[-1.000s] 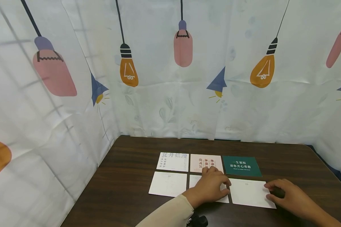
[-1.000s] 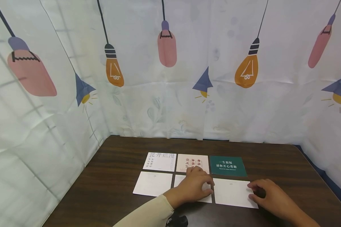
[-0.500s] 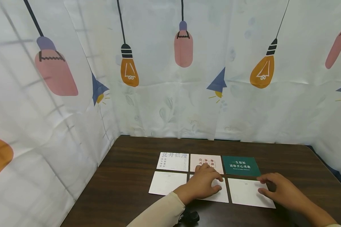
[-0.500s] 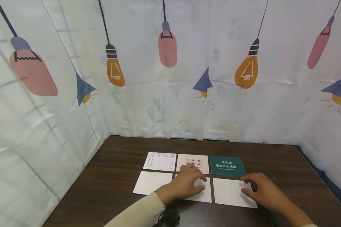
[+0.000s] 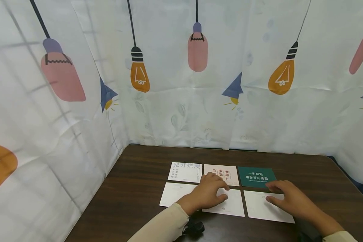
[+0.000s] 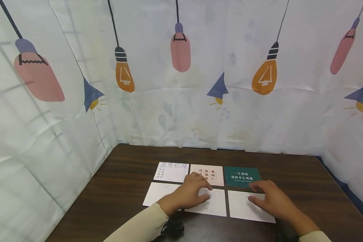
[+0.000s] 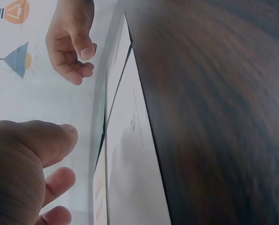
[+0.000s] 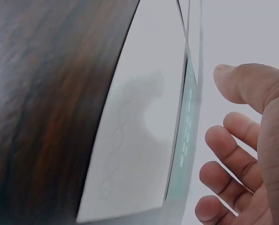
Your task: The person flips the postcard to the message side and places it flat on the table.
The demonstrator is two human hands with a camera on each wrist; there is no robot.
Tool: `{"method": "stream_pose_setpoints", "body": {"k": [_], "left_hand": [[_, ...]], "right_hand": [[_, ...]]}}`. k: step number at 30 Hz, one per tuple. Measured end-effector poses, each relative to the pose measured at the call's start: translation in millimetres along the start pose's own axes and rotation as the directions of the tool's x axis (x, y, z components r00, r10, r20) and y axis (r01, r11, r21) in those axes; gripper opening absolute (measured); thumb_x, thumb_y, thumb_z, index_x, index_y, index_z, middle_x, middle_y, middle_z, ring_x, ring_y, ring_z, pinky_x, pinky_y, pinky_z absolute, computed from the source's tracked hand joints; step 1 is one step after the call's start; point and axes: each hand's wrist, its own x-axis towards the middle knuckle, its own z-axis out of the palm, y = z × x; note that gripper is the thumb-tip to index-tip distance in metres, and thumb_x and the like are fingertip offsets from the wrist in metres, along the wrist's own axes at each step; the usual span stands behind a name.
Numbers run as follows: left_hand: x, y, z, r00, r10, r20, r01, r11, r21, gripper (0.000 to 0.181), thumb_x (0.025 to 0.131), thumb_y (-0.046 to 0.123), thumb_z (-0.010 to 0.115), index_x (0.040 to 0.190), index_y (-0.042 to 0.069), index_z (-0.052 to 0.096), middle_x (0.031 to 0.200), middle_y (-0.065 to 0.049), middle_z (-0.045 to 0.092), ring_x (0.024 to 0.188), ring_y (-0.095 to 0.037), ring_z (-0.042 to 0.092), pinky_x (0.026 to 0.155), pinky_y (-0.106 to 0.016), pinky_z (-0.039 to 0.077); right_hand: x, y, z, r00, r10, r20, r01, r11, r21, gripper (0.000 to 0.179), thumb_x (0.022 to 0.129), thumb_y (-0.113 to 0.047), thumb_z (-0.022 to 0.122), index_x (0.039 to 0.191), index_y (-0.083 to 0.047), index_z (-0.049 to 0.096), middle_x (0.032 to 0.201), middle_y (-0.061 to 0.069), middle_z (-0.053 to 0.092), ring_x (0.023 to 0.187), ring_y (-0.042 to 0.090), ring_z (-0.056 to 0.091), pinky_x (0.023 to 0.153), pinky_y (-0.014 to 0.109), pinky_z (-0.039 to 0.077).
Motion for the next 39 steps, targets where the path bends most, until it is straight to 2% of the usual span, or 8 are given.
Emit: {"method": "stream_pose_setpoints", "body": {"k": [6, 10, 26, 35, 39], "left_hand": [[-5.4, -9.6, -6.8, 1.0, -0.025, -0.009, 0.025, 0.999, -0.045, 0.022, 0.095, 0.033, 0.074, 0.115, 0.025, 0.076, 0.117, 0.012, 0.065, 0.117, -0.014, 0.048, 0.095, -0.041, 0.038], [-9.4, -16.5, -10.9, 0.998, -0.055, 0.002, 0.055, 0.997, -0.055, 0.021, 0.096, 0.033, 0.073, 0.115, 0.025, 0.075, 0.12, 0.009, 0.063, 0.119, -0.017, 0.048, 0.096, -0.043, 0.037], [-20.7, -34.4, -25.4, 0.994, -0.106, 0.003, 0.105, 0.991, -0.081, 0.023, 0.096, 0.03, 0.073, 0.117, 0.021, 0.075, 0.123, 0.006, 0.064, 0.124, -0.022, 0.048, 0.099, -0.048, 0.036], [-29.0, -51.2, -31.3, 0.991, -0.132, -0.007, 0.131, 0.984, -0.125, 0.023, 0.097, 0.027, 0.071, 0.118, 0.018, 0.074, 0.12, 0.004, 0.063, 0.121, -0.023, 0.048, 0.097, -0.049, 0.035], [-33.2, -59.5, -35.0, 0.989, -0.146, -0.013, 0.143, 0.981, -0.128, 0.023, 0.097, 0.027, 0.071, 0.118, 0.017, 0.074, 0.123, 0.002, 0.064, 0.12, -0.024, 0.048, 0.098, -0.051, 0.035]], "right_hand": [[9.4, -8, 1, 1.0, 0.006, 0.018, -0.007, 1.0, 0.024, 0.053, 0.086, -0.04, 0.083, 0.124, -0.007, 0.07, 0.108, 0.0, 0.066, 0.105, 0.031, 0.06, 0.083, 0.054, 0.053], [15.8, -13, 4, 1.0, 0.015, 0.027, -0.015, 1.0, 0.024, 0.055, 0.086, -0.04, 0.083, 0.128, -0.007, 0.068, 0.11, 0.001, 0.066, 0.111, 0.033, 0.058, 0.086, 0.057, 0.052], [35.7, -25, 14, 0.999, 0.015, 0.046, -0.016, 1.0, 0.023, 0.056, 0.088, -0.041, 0.081, 0.133, -0.011, 0.066, 0.12, 0.004, 0.065, 0.119, 0.035, 0.055, 0.09, 0.058, 0.051], [45.8, -32, 19, 0.999, -0.008, 0.051, 0.007, 1.0, 0.026, 0.057, 0.089, -0.041, 0.08, 0.133, -0.008, 0.065, 0.125, 0.007, 0.066, 0.121, 0.037, 0.055, 0.091, 0.058, 0.05], [50.1, -36, 21, 0.999, -0.018, 0.051, 0.016, 0.999, 0.027, 0.059, 0.089, -0.041, 0.081, 0.133, -0.006, 0.065, 0.128, 0.008, 0.065, 0.122, 0.038, 0.053, 0.092, 0.059, 0.049]]}}
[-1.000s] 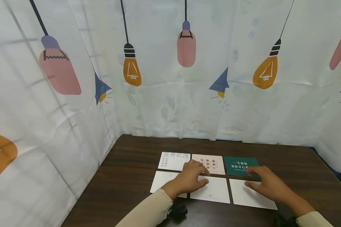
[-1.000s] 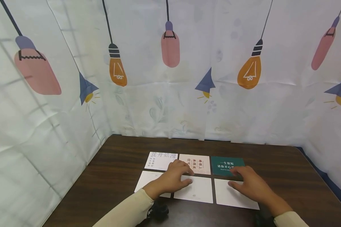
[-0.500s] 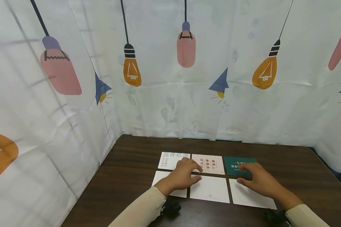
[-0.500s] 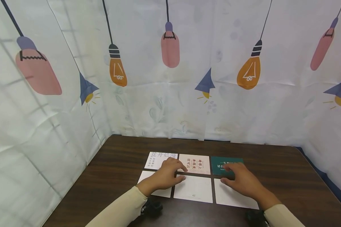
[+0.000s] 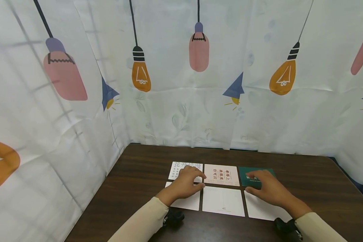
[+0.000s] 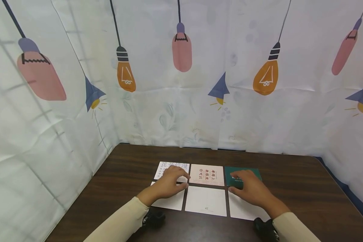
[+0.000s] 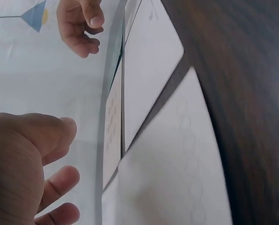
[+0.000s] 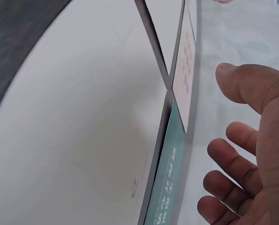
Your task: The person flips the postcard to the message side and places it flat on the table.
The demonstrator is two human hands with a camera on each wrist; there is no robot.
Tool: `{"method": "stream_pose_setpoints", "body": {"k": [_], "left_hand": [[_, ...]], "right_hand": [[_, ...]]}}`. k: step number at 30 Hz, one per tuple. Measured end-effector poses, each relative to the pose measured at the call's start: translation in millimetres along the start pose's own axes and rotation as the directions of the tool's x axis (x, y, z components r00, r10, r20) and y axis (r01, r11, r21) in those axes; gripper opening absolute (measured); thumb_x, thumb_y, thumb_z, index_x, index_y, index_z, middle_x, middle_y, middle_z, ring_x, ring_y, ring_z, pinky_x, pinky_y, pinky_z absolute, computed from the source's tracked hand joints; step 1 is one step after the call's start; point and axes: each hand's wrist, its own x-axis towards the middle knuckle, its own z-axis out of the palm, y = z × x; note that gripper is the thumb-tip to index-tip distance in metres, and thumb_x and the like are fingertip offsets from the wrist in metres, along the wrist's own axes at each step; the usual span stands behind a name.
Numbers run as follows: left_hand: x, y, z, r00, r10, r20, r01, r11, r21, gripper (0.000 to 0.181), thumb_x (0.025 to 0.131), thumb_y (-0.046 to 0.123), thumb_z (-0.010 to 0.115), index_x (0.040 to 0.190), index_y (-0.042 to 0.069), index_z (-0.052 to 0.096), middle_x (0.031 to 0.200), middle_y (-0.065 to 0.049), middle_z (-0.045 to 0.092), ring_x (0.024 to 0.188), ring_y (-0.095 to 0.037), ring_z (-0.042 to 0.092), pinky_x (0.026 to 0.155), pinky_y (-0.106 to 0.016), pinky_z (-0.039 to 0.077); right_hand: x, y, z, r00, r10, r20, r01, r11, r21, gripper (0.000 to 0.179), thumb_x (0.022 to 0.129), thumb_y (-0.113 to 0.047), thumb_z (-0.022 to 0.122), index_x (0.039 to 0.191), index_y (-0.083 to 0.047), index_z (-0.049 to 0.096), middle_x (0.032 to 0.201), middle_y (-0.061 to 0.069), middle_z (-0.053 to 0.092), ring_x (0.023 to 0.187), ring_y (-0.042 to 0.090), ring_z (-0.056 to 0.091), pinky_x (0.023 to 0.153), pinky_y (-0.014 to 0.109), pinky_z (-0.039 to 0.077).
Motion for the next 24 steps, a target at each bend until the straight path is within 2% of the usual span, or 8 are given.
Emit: {"method": "stream_pose_setpoints", "body": {"k": [8, 16, 24], "left_hand": [[-5.7, -18.0, -6.9, 0.999, -0.022, -0.023, 0.022, 1.0, 0.016, 0.022, 0.097, 0.027, 0.071, 0.117, 0.018, 0.072, 0.122, 0.001, 0.064, 0.122, -0.028, 0.048, 0.099, -0.055, 0.034], [-13.2, -35.1, -13.0, 0.999, -0.015, -0.046, 0.015, 1.0, 0.001, 0.022, 0.096, 0.022, 0.072, 0.116, 0.012, 0.073, 0.121, -0.004, 0.066, 0.119, -0.032, 0.049, 0.095, -0.057, 0.033], [-17.7, -50.2, -24.9, 0.994, -0.088, -0.06, 0.088, 0.996, 0.004, 0.026, 0.094, 0.023, 0.074, 0.118, 0.012, 0.073, 0.123, -0.007, 0.066, 0.124, -0.036, 0.048, 0.096, -0.057, 0.033]], "right_hand": [[9.7, -6, 4, 1.0, 0.003, 0.014, -0.002, 1.0, -0.012, 0.061, 0.088, -0.041, 0.081, 0.136, -0.008, 0.063, 0.135, 0.013, 0.061, 0.128, 0.041, 0.05, 0.093, 0.059, 0.049], [16.8, -17, 7, 1.0, 0.004, 0.02, -0.004, 1.0, -0.031, 0.061, 0.088, -0.038, 0.082, 0.137, -0.007, 0.062, 0.138, 0.016, 0.059, 0.13, 0.043, 0.048, 0.095, 0.061, 0.047], [28.0, -21, 15, 1.0, 0.004, 0.013, -0.004, 1.0, -0.026, 0.064, 0.087, -0.04, 0.082, 0.138, -0.007, 0.061, 0.139, 0.016, 0.059, 0.132, 0.042, 0.046, 0.099, 0.061, 0.044]]}}
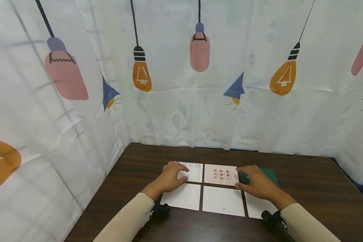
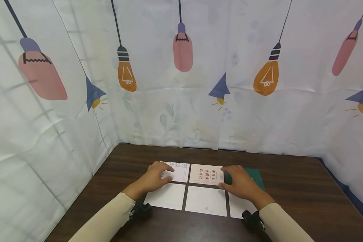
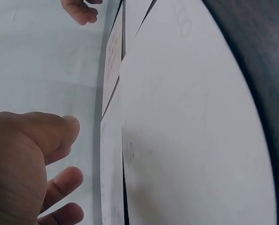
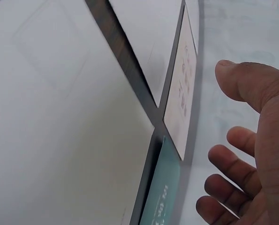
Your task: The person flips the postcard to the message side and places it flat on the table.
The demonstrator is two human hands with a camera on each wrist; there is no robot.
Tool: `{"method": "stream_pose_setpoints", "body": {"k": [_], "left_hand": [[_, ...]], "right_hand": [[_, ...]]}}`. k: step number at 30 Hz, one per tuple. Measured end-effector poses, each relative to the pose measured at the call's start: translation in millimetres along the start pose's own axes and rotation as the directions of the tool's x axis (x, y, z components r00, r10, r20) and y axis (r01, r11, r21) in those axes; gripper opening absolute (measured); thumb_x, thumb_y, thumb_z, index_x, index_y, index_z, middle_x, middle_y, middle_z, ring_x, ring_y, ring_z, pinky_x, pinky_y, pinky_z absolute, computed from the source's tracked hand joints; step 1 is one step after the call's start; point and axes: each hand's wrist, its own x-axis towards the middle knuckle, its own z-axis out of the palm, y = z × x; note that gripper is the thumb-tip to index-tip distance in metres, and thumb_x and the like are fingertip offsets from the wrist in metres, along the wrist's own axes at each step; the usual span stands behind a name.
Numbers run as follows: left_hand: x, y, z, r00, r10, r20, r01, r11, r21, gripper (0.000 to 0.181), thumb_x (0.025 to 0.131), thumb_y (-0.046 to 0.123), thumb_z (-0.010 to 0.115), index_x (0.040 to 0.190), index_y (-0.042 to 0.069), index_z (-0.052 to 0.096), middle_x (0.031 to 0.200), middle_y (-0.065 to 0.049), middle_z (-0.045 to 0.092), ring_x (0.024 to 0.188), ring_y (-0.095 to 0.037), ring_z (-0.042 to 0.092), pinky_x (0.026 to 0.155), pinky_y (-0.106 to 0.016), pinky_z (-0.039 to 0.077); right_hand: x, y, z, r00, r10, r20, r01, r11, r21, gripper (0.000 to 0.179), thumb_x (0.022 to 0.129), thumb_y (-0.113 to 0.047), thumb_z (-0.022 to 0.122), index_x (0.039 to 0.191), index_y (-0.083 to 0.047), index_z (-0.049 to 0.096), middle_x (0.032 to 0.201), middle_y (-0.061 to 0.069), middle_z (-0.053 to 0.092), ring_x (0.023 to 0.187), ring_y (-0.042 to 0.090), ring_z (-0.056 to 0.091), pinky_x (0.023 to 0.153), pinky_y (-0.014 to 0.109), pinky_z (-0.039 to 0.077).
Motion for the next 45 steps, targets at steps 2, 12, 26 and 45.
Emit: {"method": "stream_pose_setpoints", "body": {"k": [2, 12, 26, 45], "left_hand": [[-0.7, -3.1, -1.7, 1.0, -0.013, 0.003, 0.013, 1.0, -0.004, 0.027, 0.094, 0.022, 0.074, 0.119, 0.012, 0.072, 0.124, -0.009, 0.066, 0.123, -0.037, 0.048, 0.096, -0.057, 0.032], [-2.8, -15.2, -9.2, 0.997, -0.077, 0.005, 0.077, 0.997, -0.005, 0.029, 0.094, 0.024, 0.074, 0.121, 0.013, 0.072, 0.123, -0.008, 0.065, 0.123, -0.037, 0.048, 0.096, -0.057, 0.032], [-2.3, -31.4, -21.1, 0.991, -0.13, 0.034, 0.131, 0.991, -0.006, 0.033, 0.096, 0.024, 0.073, 0.127, 0.013, 0.07, 0.132, -0.01, 0.061, 0.124, -0.038, 0.048, 0.096, -0.06, 0.033], [-3.0, -50.8, -29.3, 0.973, -0.217, 0.08, 0.212, 0.975, 0.063, 0.043, 0.097, 0.025, 0.073, 0.138, 0.02, 0.064, 0.14, -0.013, 0.056, 0.129, -0.038, 0.046, 0.1, -0.061, 0.035]], "right_hand": [[3.4, -1, 3, 1.0, -0.002, 0.006, 0.002, 1.0, 0.004, 0.065, 0.087, -0.041, 0.082, 0.139, -0.008, 0.061, 0.139, 0.015, 0.058, 0.133, 0.042, 0.045, 0.099, 0.062, 0.044], [16.3, -11, 10, 1.0, -0.003, 0.019, 0.003, 1.0, -0.001, 0.068, 0.086, -0.042, 0.083, 0.14, -0.008, 0.06, 0.141, 0.015, 0.057, 0.134, 0.042, 0.044, 0.101, 0.063, 0.042], [35.2, -24, 12, 1.0, -0.03, 0.005, 0.03, 0.999, -0.021, 0.067, 0.084, -0.04, 0.084, 0.139, -0.009, 0.062, 0.141, 0.014, 0.058, 0.134, 0.039, 0.045, 0.106, 0.061, 0.039], [56.4, -39, 29, 0.996, -0.078, 0.035, 0.078, 0.997, 0.011, 0.072, 0.085, -0.043, 0.084, 0.143, -0.009, 0.058, 0.144, 0.012, 0.056, 0.136, 0.036, 0.044, 0.107, 0.059, 0.038]]}}
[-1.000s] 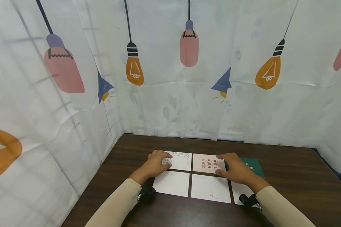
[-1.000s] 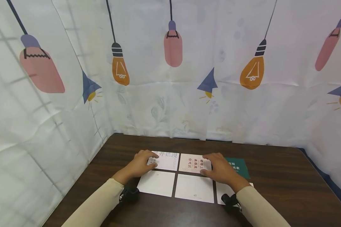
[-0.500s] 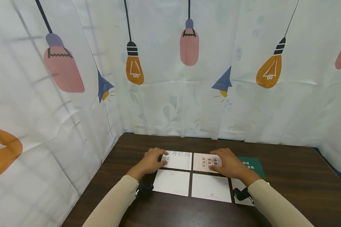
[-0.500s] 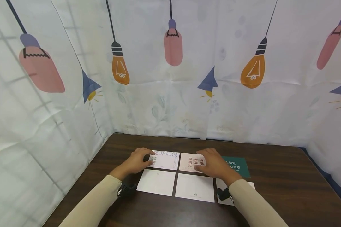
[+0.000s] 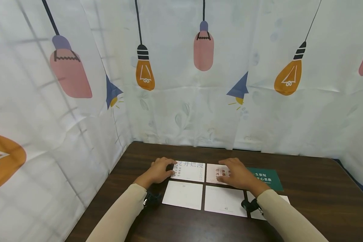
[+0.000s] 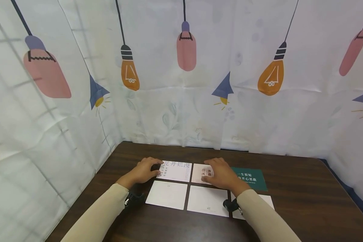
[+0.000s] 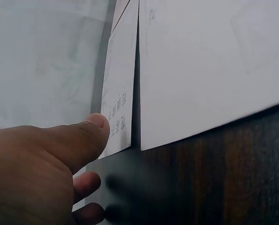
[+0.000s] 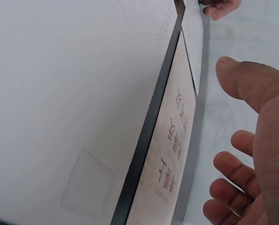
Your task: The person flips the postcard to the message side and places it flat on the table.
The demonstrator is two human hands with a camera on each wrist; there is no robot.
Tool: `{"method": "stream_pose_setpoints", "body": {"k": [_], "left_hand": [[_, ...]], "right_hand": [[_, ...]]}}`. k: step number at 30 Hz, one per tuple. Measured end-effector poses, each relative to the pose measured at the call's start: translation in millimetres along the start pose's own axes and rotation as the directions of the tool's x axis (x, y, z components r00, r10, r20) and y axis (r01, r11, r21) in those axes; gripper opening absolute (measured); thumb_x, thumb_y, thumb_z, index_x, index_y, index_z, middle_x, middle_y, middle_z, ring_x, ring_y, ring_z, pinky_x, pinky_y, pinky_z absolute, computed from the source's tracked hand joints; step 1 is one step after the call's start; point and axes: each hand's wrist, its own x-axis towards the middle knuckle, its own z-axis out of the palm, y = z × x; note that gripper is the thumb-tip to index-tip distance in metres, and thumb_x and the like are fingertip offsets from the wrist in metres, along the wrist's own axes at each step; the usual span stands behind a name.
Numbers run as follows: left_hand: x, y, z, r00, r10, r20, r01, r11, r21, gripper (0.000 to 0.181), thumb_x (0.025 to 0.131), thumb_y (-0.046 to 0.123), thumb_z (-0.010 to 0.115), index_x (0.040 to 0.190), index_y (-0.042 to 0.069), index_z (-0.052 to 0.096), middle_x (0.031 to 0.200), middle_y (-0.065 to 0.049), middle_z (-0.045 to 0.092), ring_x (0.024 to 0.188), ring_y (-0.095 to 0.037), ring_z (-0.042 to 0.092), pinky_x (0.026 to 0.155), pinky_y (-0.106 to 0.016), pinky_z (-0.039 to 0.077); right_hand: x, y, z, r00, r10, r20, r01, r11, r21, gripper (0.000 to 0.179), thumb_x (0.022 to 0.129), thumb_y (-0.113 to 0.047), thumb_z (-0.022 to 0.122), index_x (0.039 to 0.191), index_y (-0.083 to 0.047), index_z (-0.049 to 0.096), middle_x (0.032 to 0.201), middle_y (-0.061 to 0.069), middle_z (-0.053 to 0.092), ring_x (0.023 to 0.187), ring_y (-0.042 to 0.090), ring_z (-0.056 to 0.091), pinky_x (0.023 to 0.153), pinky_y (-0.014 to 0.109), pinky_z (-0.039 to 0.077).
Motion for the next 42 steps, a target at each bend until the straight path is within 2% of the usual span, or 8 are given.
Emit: {"method": "stream_pose_setpoints", "body": {"k": [13, 18, 27, 35, 42], "left_hand": [[5.1, -4.4, -5.6, 0.999, -0.021, 0.034, 0.02, 1.0, 0.017, 0.05, 0.094, 0.029, 0.076, 0.142, 0.021, 0.061, 0.14, -0.015, 0.055, 0.132, -0.042, 0.043, 0.105, -0.066, 0.031], [8.9, -7.4, -8.8, 0.997, -0.035, 0.068, 0.035, 0.999, 0.006, 0.055, 0.093, 0.03, 0.078, 0.143, 0.02, 0.06, 0.139, -0.014, 0.055, 0.132, -0.041, 0.043, 0.107, -0.066, 0.03], [13.7, -8.9, -12.7, 0.991, -0.049, 0.121, 0.049, 0.999, 0.007, 0.062, 0.09, 0.032, 0.081, 0.146, 0.019, 0.058, 0.141, -0.014, 0.053, 0.132, -0.041, 0.041, 0.107, -0.065, 0.032], [17.1, -7.7, -13.9, 0.988, -0.075, 0.132, 0.073, 0.997, 0.017, 0.062, 0.089, 0.032, 0.082, 0.145, 0.02, 0.058, 0.139, -0.013, 0.054, 0.13, -0.039, 0.042, 0.106, -0.063, 0.035], [19.8, -7.5, -13.8, 0.988, -0.069, 0.141, 0.064, 0.997, 0.038, 0.06, 0.089, 0.03, 0.083, 0.144, 0.02, 0.06, 0.14, -0.014, 0.054, 0.129, -0.039, 0.043, 0.106, -0.062, 0.035]], "right_hand": [[12.7, -7, 7, 0.999, 0.005, 0.034, -0.005, 1.0, 0.005, 0.078, 0.083, -0.047, 0.084, 0.145, -0.01, 0.056, 0.145, 0.011, 0.054, 0.136, 0.034, 0.042, 0.108, 0.058, 0.038], [18.4, -10, 10, 0.999, -0.007, 0.042, 0.007, 1.0, 0.001, 0.079, 0.083, -0.048, 0.084, 0.145, -0.009, 0.056, 0.146, 0.012, 0.053, 0.138, 0.036, 0.04, 0.111, 0.06, 0.033], [28.3, -19, 15, 0.996, 0.023, 0.085, -0.02, 0.999, -0.03, 0.08, 0.081, -0.048, 0.085, 0.146, -0.01, 0.056, 0.147, 0.013, 0.052, 0.139, 0.036, 0.038, 0.112, 0.059, 0.031], [36.0, -24, 18, 0.993, 0.018, 0.12, -0.016, 1.0, -0.014, 0.081, 0.082, -0.048, 0.084, 0.147, -0.01, 0.054, 0.149, 0.013, 0.05, 0.142, 0.037, 0.035, 0.113, 0.059, 0.028], [41.6, -25, 21, 0.99, 0.013, 0.141, -0.01, 1.0, -0.022, 0.082, 0.082, -0.05, 0.084, 0.147, -0.01, 0.054, 0.15, 0.015, 0.048, 0.142, 0.04, 0.033, 0.114, 0.06, 0.027]]}}
